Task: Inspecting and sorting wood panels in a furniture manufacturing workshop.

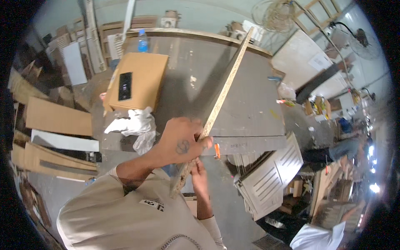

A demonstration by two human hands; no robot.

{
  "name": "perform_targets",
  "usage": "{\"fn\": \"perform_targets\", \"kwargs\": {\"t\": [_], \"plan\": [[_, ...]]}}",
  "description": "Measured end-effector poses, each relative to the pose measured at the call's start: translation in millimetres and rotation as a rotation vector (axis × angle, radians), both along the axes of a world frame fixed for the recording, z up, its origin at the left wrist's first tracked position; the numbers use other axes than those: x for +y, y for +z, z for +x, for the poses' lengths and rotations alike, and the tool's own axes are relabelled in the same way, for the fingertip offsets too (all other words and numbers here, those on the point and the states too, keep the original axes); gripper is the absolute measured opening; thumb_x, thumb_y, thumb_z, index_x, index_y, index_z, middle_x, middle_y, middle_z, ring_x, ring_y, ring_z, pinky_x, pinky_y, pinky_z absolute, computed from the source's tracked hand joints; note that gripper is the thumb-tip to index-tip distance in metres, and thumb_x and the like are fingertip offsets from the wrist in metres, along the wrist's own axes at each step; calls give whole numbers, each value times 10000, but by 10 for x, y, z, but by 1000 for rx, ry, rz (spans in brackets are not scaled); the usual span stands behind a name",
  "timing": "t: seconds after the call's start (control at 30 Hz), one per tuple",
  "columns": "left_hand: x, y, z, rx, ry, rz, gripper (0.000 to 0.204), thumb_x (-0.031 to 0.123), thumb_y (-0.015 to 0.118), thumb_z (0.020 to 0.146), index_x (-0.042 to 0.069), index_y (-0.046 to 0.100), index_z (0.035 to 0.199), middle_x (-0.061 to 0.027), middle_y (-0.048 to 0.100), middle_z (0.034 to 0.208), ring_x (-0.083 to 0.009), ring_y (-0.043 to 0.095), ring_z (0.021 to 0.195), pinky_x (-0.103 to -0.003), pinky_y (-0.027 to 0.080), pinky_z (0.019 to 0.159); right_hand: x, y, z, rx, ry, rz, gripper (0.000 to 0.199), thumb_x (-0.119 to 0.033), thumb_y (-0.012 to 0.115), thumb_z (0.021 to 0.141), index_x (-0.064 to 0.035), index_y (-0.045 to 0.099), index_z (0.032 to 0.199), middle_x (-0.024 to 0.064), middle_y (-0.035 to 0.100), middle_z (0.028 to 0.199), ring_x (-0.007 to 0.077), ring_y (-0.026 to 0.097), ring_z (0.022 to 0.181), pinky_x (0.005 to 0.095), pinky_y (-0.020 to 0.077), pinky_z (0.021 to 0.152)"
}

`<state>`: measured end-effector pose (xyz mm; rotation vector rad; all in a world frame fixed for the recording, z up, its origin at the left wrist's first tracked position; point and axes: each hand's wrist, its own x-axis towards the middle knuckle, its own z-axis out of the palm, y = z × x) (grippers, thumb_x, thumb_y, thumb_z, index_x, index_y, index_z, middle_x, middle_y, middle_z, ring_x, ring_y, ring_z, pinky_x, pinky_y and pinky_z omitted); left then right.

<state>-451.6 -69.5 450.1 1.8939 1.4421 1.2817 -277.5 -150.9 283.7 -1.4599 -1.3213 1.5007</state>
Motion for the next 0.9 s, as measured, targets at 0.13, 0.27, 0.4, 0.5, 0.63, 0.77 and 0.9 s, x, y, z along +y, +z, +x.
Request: {"fn": "perform_targets", "kwargs": {"t": [0.13,0.27,0.4,0.5,0.63,0.77,0.9], "plan": [[181,54,57,-530,-376,-442,478,386,543,937,10,657,665,-48,528,547,-124,469,460,-321,365,452,367,876,246,206,-333,-41,469,-356,453,997,-32,508,1331,77,593,1166,161,531,1058,272,420,914],[845,-1226,5,-392,32,-431,536,494,477,944,-6,662,999,-153,657,849,-194,619,814,-337,479,697,488,1488,327,145,-306,215,629,-409,546,937,35,441,1369,122,571,1245,190,518,1131,315,378,993],[1134,-2932,220,-214,83,-889,672,495,523,917,-68,485,1283,-260,500,1316,-303,454,1245,-396,356,1036,492,1743,594,-101,-285,50,574,-282,644,879,33,480,1330,106,586,1232,191,517,1128,299,369,989],[1200,-3320,119,-600,104,-1252,773,522,552,886,-94,421,1334,-238,441,1405,-311,380,1335,-397,297,1099,502,1789,535,-349,-287,-25,460,-259,582,914,13,521,1280,114,613,1188,187,526,1102,303,375,977],[1111,-3149,157,-855,19,-1253,792,554,502,914,-23,332,1428,-157,311,1512,-275,285,1393,-440,235,1129,234,1863,473,-532,-446,65,432,-275,545,932,9,531,1257,130,628,1154,209,536,1098,314,377,979],[1085,-2854,14,-782,-51,-1146,798,536,501,923,-14,266,1452,-173,196,1544,-272,164,1431,-426,112,1153,-243,2105,298,-510,-612,51,461,-301,534,939,13,525,1277,128,626,1157,209,540,1094,320,380,977],[1067,-2918,283,-730,-364,-1030,558,427,585,924,-37,540,1230,-138,547,1265,-240,452,1216,-398,321,1047,-1481,1676,378,-244,-862,115,479,-333,560,946,3,528,1286,89,626,1147,160,537,1072,303,406,949]]}}
